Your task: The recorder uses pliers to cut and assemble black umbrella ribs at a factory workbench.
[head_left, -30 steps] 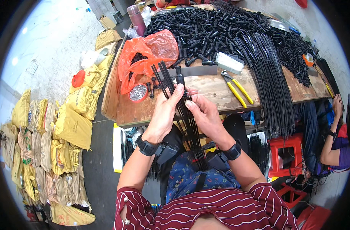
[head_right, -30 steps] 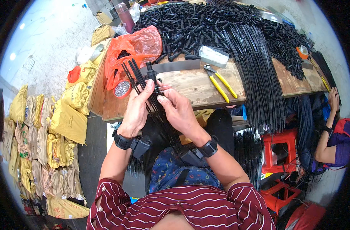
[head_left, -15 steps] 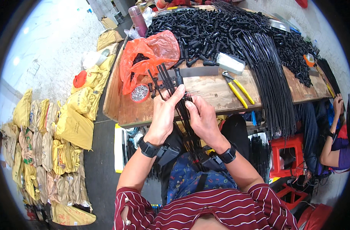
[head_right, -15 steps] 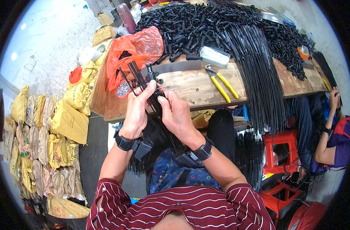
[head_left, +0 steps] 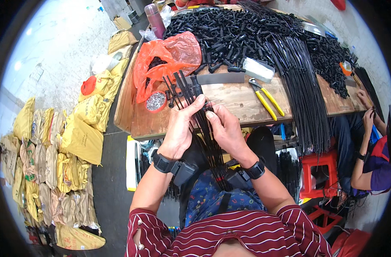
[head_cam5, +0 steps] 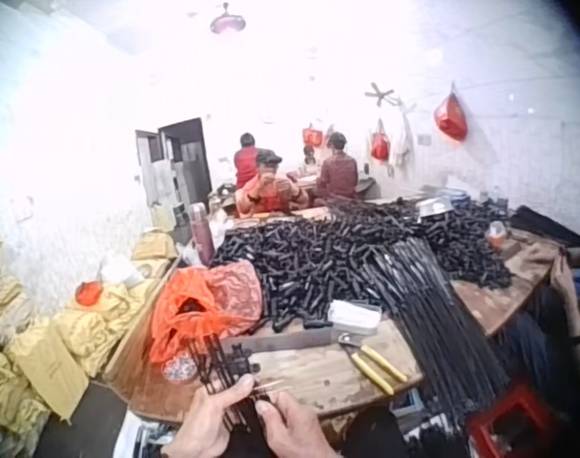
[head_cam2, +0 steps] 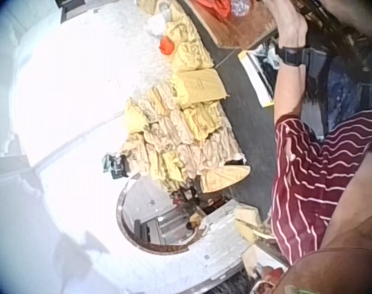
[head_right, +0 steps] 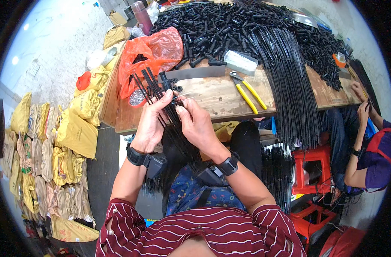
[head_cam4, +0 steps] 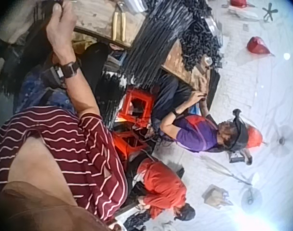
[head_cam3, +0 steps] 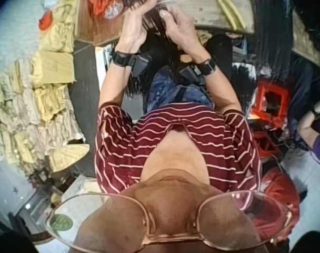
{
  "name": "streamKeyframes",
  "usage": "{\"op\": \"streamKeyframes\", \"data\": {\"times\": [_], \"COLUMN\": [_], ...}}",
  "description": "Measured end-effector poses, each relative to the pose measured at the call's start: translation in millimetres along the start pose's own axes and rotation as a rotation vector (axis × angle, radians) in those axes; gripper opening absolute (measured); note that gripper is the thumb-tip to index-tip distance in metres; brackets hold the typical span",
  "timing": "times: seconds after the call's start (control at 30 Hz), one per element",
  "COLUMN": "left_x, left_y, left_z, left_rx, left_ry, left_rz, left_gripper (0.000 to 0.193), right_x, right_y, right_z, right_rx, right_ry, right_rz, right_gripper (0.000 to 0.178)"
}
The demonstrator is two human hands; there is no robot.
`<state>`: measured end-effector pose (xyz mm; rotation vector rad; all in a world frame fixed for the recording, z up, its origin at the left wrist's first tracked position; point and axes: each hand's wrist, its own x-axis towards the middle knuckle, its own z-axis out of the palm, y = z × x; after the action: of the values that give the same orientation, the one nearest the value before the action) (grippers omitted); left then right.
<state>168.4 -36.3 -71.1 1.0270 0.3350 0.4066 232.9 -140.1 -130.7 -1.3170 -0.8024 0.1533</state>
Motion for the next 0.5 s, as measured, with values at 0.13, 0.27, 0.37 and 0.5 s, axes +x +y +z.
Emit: {"op": "streamKeyframes", "data": {"times": [0.13,0.27,0.37,0.5], "left_x": [-0.3,-0.8,4.4,2.5], "left_y": [-2.7,-2.4,-1.4,2.8], "left_z": [-0.9,3.3,4.0,5.5], "left_rx": [-0.007,0.1,0.107,0.164], "left_ry": [-0.012,0.045,0.032,0.001], "left_rz": [0.025,0.069,0.043,-0.009], "left_gripper": [0.012,0.014,0.013,0.012], "right_x": [0.7,2.6,2.5,2.9], "right_y": [0.5,-17.6,-22.5,-18.8], "right_z": [-3.0,-6.4,-9.3,-16.4], "right_rx": [0.078,0.258,0.337,0.268], "right_ry": [-0.065,-0.132,-0.144,-0.161], "right_rz": [0.077,0.222,0.262,0.285], "right_gripper": [0.015,0.015,0.017,0.02]}}
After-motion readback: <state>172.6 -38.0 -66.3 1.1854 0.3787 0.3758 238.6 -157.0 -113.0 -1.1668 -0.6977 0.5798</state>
